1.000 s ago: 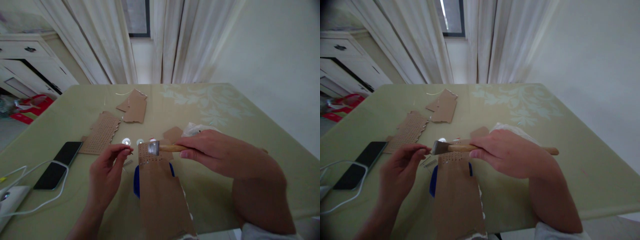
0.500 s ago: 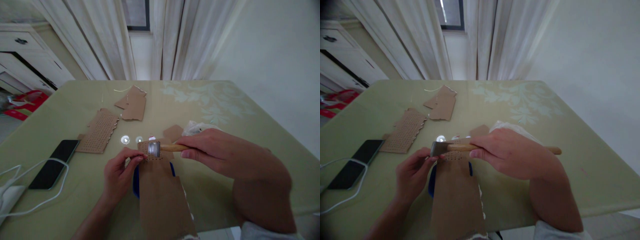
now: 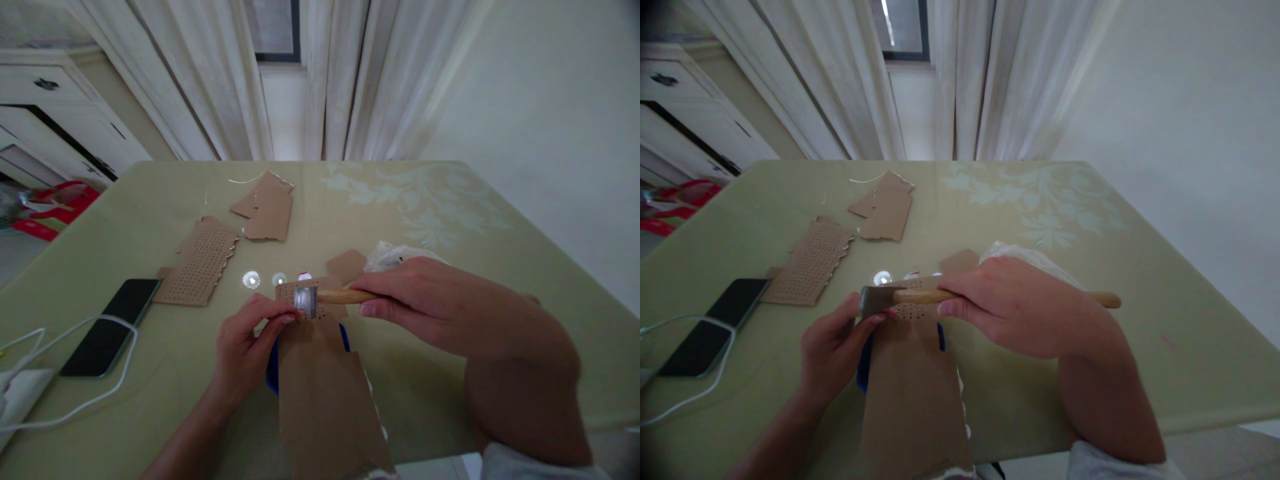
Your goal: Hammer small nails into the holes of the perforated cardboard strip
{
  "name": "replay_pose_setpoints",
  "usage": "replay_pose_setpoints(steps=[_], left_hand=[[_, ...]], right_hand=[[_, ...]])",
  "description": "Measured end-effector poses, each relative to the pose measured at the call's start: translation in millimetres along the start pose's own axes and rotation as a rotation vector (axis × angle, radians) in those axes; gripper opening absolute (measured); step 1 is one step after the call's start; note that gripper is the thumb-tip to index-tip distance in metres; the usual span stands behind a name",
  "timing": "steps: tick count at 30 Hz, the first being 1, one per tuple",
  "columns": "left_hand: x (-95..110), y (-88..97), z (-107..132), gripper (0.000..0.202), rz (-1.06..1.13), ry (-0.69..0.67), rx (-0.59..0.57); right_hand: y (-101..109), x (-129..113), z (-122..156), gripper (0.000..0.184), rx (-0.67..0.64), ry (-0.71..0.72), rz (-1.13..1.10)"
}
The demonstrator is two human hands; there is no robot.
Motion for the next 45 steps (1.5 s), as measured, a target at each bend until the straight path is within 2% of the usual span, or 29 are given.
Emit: replay_pose_setpoints(steps=[6, 21, 29, 35, 40, 45], left_hand=[[-4.0, -0.7, 1.1, 0.014, -0.026, 0.027, 0.008], [-2.2, -0.1, 0.6, 0.012, -0.005, -0.050, 0.021], [-3.4, -1.6, 0.6, 0.012, -0.009, -0.070, -0.032], [-1.8, -2.1, -2.1, 0.013, -0.023, -0.063, -0.028], [-0.3, -1.3, -2.3, 0.012, -0.028, -0.075, -0.032], [-3.1, -2.9, -1.5, 0.018, -0.065, -0.068, -0.050]], right_hand=[[-0.4, -0.4, 0.8, 0.038, 0.005, 0.001, 0.001], [-0.1, -1.7, 0.0, 0.039, -0.006, 0.002, 0.021], [-1.6, -1.2, 3.9, 0.041, 0.010, 0.002, 0.002], [-3.5, -5.2, 0.9, 0.034, -0.023, 0.027, -0.027], [-4.7, -6.6, 1.6, 0.040, 0.022, 0.028, -0.018], [-7.1, -7.9, 1.1, 0.037, -0.001, 0.057, -0.035]])
Point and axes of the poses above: each hand's wrist, its own z-axis away from the middle knuckle, its own y-axis out of the back of the hand, x = y × z, the point moved 4 cm from there along -z, towards the middle knuckle, and after that the axes turned 4 degrees about y, right-handed, at the moved point
